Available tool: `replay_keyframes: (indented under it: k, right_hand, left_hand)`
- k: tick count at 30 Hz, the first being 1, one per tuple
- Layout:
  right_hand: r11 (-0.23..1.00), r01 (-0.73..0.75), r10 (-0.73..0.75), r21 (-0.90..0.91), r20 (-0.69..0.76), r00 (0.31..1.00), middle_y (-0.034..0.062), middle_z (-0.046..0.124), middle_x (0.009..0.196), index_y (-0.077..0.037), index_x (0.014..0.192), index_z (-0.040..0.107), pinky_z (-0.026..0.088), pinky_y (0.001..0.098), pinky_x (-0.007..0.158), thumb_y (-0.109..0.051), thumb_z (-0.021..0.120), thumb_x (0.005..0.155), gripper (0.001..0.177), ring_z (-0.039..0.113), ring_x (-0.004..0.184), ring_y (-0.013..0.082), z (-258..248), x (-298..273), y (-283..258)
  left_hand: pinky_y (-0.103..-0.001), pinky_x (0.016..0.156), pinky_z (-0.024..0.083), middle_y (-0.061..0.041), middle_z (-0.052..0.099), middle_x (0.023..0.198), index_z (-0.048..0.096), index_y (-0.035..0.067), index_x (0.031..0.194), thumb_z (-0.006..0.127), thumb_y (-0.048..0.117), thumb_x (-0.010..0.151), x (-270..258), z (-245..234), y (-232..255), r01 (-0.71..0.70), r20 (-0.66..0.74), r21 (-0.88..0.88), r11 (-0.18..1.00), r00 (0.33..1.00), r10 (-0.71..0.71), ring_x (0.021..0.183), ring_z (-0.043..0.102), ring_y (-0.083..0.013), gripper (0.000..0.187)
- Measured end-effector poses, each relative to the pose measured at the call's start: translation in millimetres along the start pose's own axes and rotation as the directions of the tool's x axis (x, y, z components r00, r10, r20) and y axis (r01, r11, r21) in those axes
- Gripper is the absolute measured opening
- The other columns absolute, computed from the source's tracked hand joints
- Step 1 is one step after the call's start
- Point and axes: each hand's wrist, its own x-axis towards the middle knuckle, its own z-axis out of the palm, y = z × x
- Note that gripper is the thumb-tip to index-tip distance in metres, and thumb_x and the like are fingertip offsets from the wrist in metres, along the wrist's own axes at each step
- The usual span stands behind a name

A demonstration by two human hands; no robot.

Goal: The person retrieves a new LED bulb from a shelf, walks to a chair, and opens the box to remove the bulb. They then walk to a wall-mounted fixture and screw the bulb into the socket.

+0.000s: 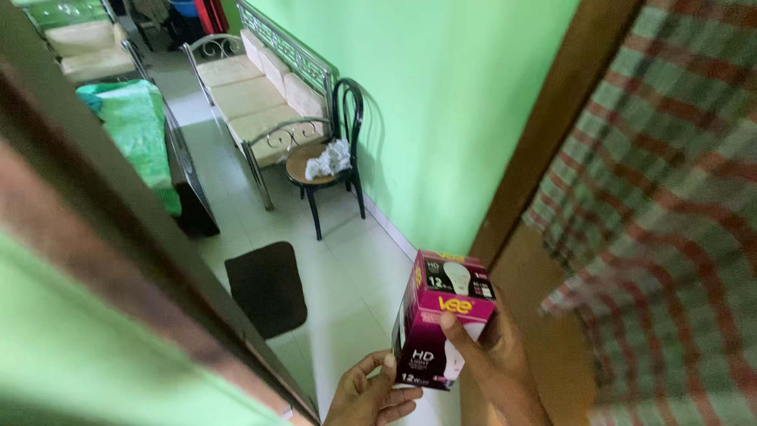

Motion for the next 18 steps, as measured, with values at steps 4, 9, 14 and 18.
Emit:
replay_keyframes:
  k: [4, 9, 14, 18]
  right_hand:
    - [0.994, -0.013, 0.017, -0.105, 0.038, 0.999, 0.0107, 0.071, 0.121, -0.001, 0.135, 0.053, 0.055, 0.0355, 0.096, -0.022, 0.079, 0.084, 0.061, 0.067, 0.112, 0.0178, 16.0, 46.7, 23.3]
    - [0.978, 0.021, 0.007, -0.209, 0.131, 0.991, 0.0115, 0.072, 0.115, -0.001, 0.13, 0.055, 0.055, 0.0359, 0.094, -0.019, 0.084, 0.077, 0.063, 0.067, 0.109, 0.0177, 37.7, 118.0, 51.4]
    - [0.991, -0.08, 0.106, -0.109, 0.259, 0.96, 0.0134, 0.075, 0.109, 0.001, 0.125, 0.059, 0.058, 0.0424, 0.088, -0.017, 0.088, 0.072, 0.063, 0.071, 0.101, 0.023, 70.4, 209.7, 76.4]
    - [0.998, -0.059, 0.063, -0.024, 0.344, 0.937, 0.0083, 0.075, 0.11, -0.003, 0.124, 0.059, 0.056, 0.0396, 0.096, -0.022, 0.088, 0.071, 0.064, 0.071, 0.104, 0.0206, 106.9, 290.1, 85.9]
  left_hand:
    - [-0.031, 0.071, 0.064, -0.009, 0.081, 0.097, 0.061, 0.007, 0.129, 0.065, 0.035, 0.094, 34.9, -23.1, 27.4, 0.007, -0.073, -0.015, 1.0, 0.997, -0.009, 0.075, 0.078, -0.0168, 0.045]
    - [-0.027, 0.063, 0.057, -0.015, 0.079, 0.093, 0.06, -0.001, 0.131, 0.073, 0.029, 0.096, 89.0, -55.2, 58.7, -0.139, -0.018, -0.124, 0.983, 0.99, 0.138, 0.069, 0.071, -0.0142, 0.048]
    - [-0.029, 0.062, 0.055, -0.008, 0.074, 0.09, 0.063, 0.005, 0.137, 0.07, 0.035, 0.092, 136.5, -81.9, 101.8, -0.154, -0.287, 0.029, 0.988, 0.945, 0.156, 0.067, 0.068, -0.0145, 0.055]
    - [-0.036, 0.077, 0.059, -0.01, 0.077, 0.11, 0.057, 0.005, 0.139, 0.068, 0.038, 0.09, 166.7, -79.7, 160.3, -0.167, -0.442, 0.024, 0.986, 0.883, 0.16, 0.094, 0.074, -0.022, 0.06]
